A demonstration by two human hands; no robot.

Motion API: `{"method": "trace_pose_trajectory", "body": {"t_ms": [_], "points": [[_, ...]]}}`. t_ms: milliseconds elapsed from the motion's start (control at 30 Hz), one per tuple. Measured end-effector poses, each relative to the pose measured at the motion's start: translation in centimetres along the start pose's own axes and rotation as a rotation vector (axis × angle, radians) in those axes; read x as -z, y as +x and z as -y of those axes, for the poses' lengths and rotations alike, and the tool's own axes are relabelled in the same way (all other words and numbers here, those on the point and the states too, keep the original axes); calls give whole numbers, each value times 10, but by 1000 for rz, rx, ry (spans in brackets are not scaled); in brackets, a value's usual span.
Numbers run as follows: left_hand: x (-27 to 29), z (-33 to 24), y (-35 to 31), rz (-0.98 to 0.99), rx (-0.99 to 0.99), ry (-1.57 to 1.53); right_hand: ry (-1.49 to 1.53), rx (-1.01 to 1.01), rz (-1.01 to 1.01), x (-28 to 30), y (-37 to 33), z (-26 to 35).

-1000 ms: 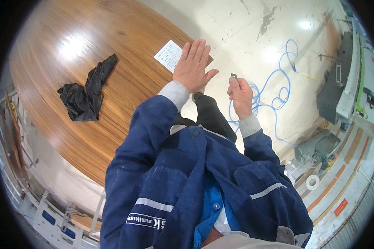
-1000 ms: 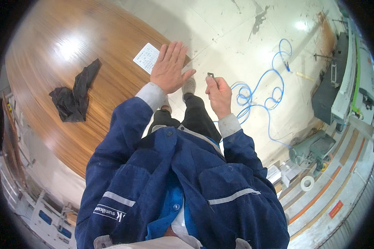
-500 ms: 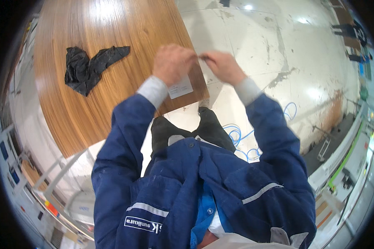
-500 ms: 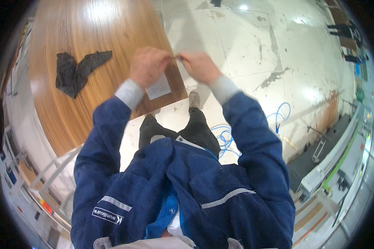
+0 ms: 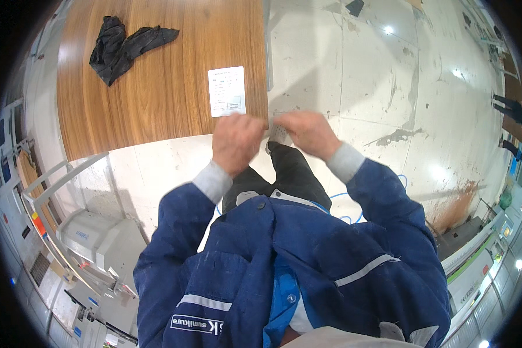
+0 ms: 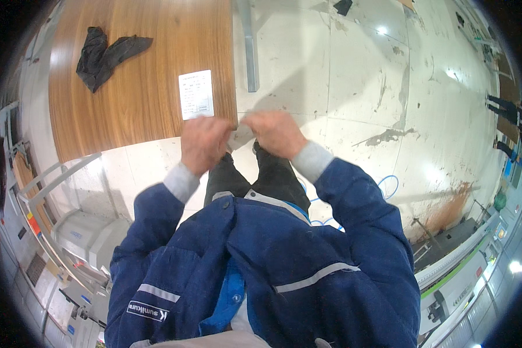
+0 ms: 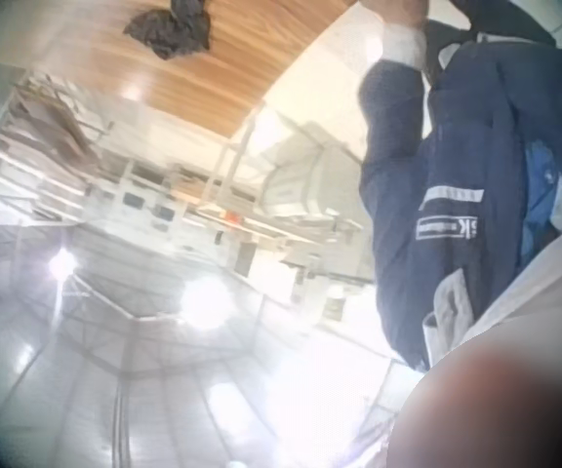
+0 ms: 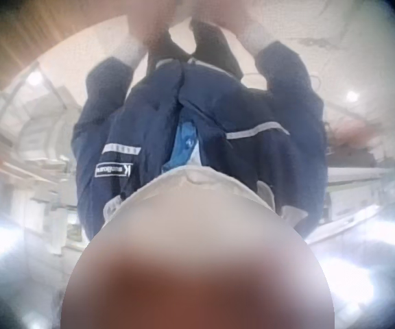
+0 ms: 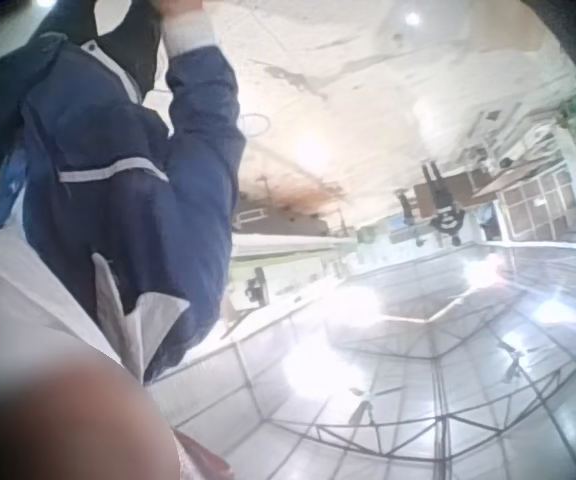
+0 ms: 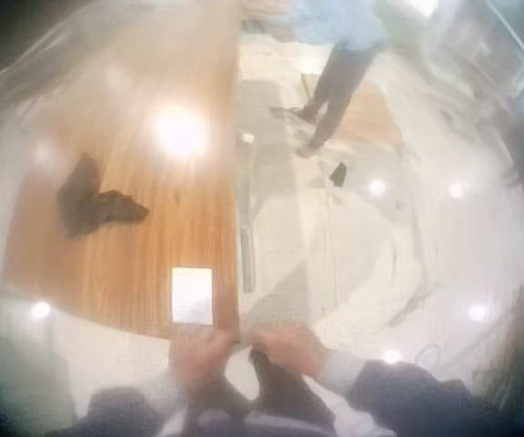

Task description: The person retrieves a cloth and a water bottle, then wipes a large wooden tabletop. They use a small metal tool to scrape the surface and continue wiping with the cloth. The person places a paper label on the table and adjusts it.

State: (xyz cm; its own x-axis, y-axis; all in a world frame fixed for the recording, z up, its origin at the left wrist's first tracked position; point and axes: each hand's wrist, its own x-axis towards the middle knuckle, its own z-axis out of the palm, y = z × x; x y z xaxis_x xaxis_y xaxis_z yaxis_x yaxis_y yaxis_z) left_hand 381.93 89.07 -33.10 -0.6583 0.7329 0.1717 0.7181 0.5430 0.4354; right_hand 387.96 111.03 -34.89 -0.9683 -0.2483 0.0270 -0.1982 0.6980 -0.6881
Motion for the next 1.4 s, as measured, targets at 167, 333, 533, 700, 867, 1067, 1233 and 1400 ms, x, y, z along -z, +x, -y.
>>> {"method": "trace_pose_trajectory", "body": {"t_ms": [167, 333, 533, 700, 867, 1067, 1233, 1400], "points": [[1, 17, 47, -54, 27, 255, -167, 0, 12, 28, 51, -18], [-10, 61, 106, -113, 51, 286, -304, 239, -232, 31, 118, -55], [1, -32, -34, 95, 49, 39, -41, 162, 262, -14, -28, -2], [15, -43, -30, -260, 432, -73, -134, 366, 119, 24, 44, -25], [30, -15, -46, -567, 914, -434, -337, 126, -52, 53, 160, -77], [36, -4, -132, -701, 1104, -433, 17, 410, 463, -4, 4, 1], [27, 9, -118, -703, 1019, -416, 118, -51, -42, 12, 78, -54], [29, 8, -64, -652, 817, -459, 138, 392, -229, -21, 47, -34]]}}
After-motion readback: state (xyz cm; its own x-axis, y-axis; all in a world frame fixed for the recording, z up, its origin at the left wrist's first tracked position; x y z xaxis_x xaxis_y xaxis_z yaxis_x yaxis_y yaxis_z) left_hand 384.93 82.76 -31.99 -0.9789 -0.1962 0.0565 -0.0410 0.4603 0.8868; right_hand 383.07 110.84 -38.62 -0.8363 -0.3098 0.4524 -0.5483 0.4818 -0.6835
